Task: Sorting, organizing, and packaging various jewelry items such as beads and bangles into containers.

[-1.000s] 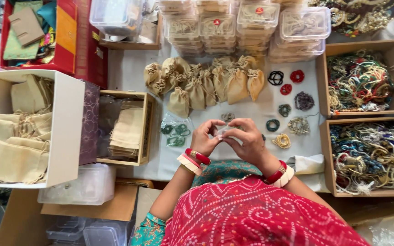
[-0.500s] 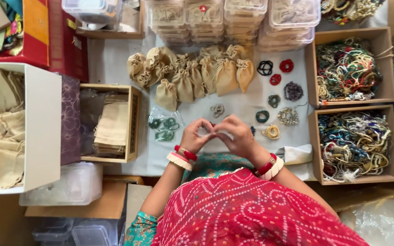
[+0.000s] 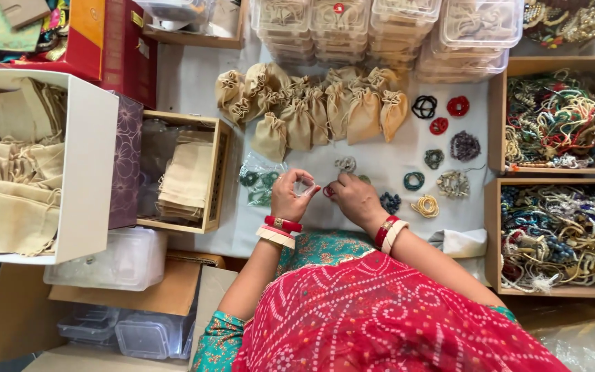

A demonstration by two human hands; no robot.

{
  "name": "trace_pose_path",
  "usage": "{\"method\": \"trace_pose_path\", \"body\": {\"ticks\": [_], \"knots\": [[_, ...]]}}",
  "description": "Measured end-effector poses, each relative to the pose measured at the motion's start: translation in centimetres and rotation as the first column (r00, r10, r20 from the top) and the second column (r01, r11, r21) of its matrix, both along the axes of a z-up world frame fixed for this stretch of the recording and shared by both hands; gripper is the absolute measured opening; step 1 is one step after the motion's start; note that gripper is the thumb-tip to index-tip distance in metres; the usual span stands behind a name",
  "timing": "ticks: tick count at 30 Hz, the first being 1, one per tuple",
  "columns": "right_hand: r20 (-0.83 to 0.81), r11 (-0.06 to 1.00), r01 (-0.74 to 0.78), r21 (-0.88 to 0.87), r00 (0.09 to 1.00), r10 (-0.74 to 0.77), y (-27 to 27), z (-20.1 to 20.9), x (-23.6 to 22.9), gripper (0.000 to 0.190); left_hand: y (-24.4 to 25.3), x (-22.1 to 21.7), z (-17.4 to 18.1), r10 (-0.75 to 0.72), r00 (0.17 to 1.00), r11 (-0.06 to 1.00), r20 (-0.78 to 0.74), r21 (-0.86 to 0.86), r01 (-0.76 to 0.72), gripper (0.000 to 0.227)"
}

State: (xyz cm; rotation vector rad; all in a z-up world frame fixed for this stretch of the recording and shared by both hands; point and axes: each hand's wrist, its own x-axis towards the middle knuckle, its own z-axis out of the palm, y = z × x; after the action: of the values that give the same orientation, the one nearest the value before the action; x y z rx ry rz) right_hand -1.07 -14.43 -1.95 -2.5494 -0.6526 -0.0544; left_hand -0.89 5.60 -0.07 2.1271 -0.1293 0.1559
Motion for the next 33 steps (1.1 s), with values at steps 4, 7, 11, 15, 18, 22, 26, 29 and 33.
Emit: {"method": "trace_pose_path", "body": {"ticks": [4,7,11,15,18,22,26,29,33], "knots": [[0.158,0.989,-0.097,-0.116,0.981,0.115,-0.2,-1.8,-0.3,0.013,0.2,-0.1,-0.6,0.003,1.000,1.000,-0.025,-0.008,-0.003,0.030],[0.191,0.996,-0.082,-0.036,0.978,0.088,-0.6,-1.4,0.2,0.009,0.1,0.2,-1.1,0.007,1.000,1.000,-0.019,-0.009,-0.007,0.030],[-0.274,0.864,0.212,0.457,0.958,-0.091,-1.8,-2.1,0.8,0.011,0.0,0.3,-1.5,0.014,1.000,0.999,-0.001,0.029,-0.014,0.030],[-0.776,0.485,0.634,0.603,0.606,0.174,-2.7,0.3,0.8,0.017,-0.8,-0.2,-1.6,-0.022,1.000,0.989,0.020,0.145,0.018,0.031],[-0.748,0.399,0.641,0.655,0.627,0.219,-2.6,1.4,0.8,0.017,-1.8,-0.2,-1.1,-0.053,0.998,0.978,0.037,0.206,0.044,0.033],[-0.712,0.549,0.579,0.602,0.701,0.042,-1.7,2.9,0.3,0.014,-2.7,-0.2,-0.1,-0.070,0.996,0.972,0.051,0.228,0.057,0.037],[-0.291,0.797,0.286,0.532,0.946,-0.145,-0.3,5.8,-0.5,0.011,-3.3,-0.2,-0.3,-0.064,0.995,0.964,0.078,0.263,0.041,0.037],[-0.085,0.911,0.100,0.400,0.994,-0.072,0.3,7.5,-0.9,0.012,-3.2,-0.4,-1.2,-0.082,0.991,0.967,0.106,0.251,0.053,0.035],[0.130,0.968,-0.171,0.186,0.980,0.148,0.1,8.5,-0.5,0.020,-3.5,-0.5,-1.8,-0.145,0.980,0.975,0.137,0.190,0.117,0.038]]}}
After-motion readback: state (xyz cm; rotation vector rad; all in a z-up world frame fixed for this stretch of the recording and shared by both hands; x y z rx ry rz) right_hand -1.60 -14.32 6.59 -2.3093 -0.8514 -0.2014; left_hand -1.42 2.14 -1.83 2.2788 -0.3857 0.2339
